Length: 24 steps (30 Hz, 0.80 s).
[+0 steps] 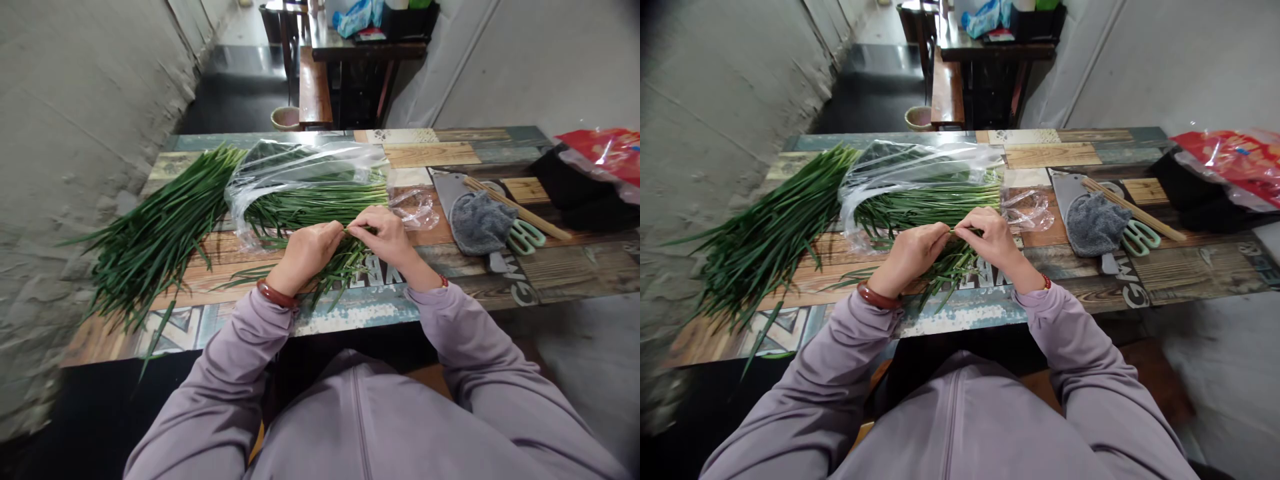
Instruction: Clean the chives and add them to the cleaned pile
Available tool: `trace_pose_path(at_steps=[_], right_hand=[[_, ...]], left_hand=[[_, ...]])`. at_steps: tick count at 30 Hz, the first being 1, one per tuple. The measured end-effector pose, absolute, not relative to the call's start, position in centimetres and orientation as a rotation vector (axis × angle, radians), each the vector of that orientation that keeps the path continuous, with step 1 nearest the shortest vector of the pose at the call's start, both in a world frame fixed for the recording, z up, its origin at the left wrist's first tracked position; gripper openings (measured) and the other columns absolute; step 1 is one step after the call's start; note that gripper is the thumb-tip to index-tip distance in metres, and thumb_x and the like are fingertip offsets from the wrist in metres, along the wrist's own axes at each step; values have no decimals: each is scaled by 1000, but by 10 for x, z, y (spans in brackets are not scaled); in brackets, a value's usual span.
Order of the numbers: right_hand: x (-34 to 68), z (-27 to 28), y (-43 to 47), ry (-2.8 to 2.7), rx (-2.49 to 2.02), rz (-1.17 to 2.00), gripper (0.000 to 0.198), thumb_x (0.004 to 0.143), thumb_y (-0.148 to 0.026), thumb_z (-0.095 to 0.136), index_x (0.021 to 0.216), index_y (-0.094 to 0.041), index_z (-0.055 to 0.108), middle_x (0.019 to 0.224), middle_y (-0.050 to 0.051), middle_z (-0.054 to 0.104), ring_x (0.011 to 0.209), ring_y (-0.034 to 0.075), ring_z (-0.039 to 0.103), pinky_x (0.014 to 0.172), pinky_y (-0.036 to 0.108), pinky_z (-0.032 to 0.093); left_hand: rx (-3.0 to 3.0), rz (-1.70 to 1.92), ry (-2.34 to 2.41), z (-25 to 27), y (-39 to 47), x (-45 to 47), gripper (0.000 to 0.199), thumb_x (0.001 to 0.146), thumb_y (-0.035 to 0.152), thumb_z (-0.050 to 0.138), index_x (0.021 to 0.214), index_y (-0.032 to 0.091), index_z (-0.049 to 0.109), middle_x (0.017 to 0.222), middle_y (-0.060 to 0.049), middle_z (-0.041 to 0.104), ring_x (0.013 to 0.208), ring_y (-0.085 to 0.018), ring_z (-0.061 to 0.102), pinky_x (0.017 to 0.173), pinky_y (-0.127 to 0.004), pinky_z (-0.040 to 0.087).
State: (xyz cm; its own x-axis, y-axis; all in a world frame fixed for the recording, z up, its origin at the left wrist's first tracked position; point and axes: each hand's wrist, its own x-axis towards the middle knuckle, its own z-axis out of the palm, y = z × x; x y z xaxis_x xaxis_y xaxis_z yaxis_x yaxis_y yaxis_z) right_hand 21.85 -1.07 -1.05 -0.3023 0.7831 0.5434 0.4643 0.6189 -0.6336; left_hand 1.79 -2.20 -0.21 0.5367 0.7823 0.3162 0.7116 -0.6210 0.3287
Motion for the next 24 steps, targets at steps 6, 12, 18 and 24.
trace_pose_path(at_steps=[6,12,18,24], right_hand=[[211,-12,-14,-1652,-1099,848,15,84,-31,66,73,-19,67,73,0,66,70,14,58,67,29,44],[219,-19,-6,-1327,-1171,870,25,87,-45,62,81,-20,63,75,-1,63,68,12,56,65,25,46],[249,0,-7,-1432,-1072,823,34,89,-46,59,67,-21,55,62,-2,55,57,11,49,55,26,41],[235,4,-17,-1915,-1055,881,13,76,-29,75,83,-19,69,75,-1,65,65,12,58,59,26,46]], left_hand=[[2814,555,1335,1,-27,21,29,102,27,36,89,18,60,78,-5,64,69,-16,58,59,-28,31],[2679,633,1356,4,-28,20,28,102,30,36,92,19,60,83,-6,65,75,-16,60,63,-26,34],[2370,776,1356,2,-19,15,20,100,30,42,92,19,58,77,-3,63,70,-15,56,64,-27,35],[2089,878,1220,6,-17,17,19,97,27,44,83,19,54,66,3,56,61,-11,50,63,-23,37]])
